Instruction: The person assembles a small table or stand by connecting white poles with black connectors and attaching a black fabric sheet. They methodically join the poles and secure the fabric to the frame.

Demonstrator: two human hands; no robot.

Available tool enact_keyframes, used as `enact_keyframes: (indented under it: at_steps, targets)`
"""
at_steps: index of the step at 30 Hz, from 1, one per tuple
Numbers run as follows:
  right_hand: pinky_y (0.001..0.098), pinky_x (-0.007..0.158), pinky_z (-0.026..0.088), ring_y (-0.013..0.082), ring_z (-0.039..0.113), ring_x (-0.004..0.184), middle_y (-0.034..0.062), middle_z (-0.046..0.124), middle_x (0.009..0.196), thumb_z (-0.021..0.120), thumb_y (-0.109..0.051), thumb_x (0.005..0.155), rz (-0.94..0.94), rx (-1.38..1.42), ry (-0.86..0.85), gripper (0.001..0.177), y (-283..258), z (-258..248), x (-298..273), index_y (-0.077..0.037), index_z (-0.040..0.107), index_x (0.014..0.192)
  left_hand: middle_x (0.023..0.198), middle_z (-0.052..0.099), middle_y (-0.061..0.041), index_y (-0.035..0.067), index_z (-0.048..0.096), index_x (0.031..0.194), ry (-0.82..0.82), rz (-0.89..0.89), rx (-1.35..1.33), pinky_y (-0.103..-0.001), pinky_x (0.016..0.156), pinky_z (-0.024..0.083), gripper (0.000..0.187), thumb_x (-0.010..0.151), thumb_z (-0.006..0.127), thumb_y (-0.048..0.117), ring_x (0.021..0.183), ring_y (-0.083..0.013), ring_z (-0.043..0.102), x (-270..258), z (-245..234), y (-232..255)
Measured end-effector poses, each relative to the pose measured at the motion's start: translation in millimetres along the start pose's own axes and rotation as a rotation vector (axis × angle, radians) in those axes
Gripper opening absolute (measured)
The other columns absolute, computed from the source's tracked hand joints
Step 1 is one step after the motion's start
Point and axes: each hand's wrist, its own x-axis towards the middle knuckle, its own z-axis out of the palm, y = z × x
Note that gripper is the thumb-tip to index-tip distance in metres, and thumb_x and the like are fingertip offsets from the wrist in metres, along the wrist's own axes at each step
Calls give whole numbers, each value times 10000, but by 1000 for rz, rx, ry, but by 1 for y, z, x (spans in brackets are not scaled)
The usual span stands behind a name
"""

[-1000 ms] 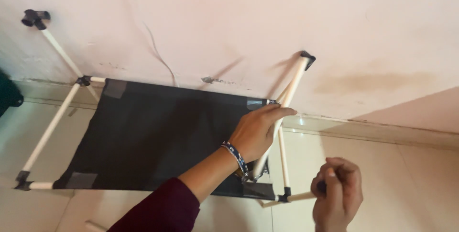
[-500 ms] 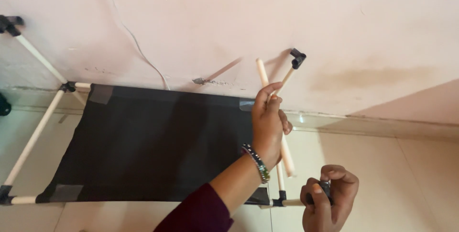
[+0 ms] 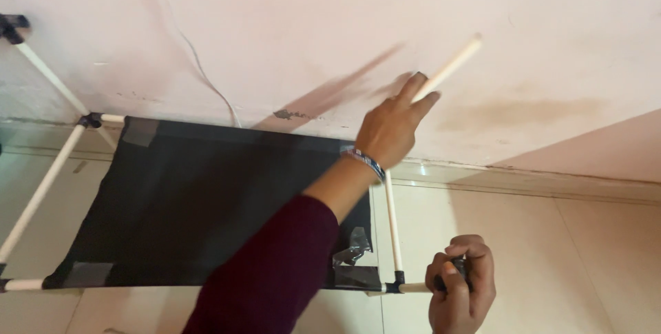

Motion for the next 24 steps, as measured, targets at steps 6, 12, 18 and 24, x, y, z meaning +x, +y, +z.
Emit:
enact_keyframes:
  at_steps: [6,12,18,24]
  targets:
    - [252,420,312,75,386,496,143,437,1002,451,41,847,-7,4,-32,155,11,-11,1,39,498,995,1183,693,-100,188,628,1331,-411,104,188,-420,812,578,316,1043,540,283,921,-285,707,62,-14,-24]
    - [252,377,291,59,361,447,147,432,937,502,-27,864,-29,-35,-3,136,28,-24,0,39,525,981,1102,708,-8,235,644,1257,-684,114,164,-387,791,573,272,1006,554,291,936,-231,698,95,-29,-29]
    - [260,361,316,51,362,421,140,400,914,539,-51,844,79,-14,-14,156,34,-36,0,24,518,979,1124,625,-41,203,649,1280,-603,253,163,-411,761,567,348,945,633,296,940,-251,684,92,-10,-40]
    - [260,375,312,60,377,457,147,425,956,515,-31,866,37,-56,43,121,30,-25,0,27,522,972,1149,621,-37,204,674,1285,-419,240,153,-415,790,572,393,905,682,302,969,-252,679,75,1,-39]
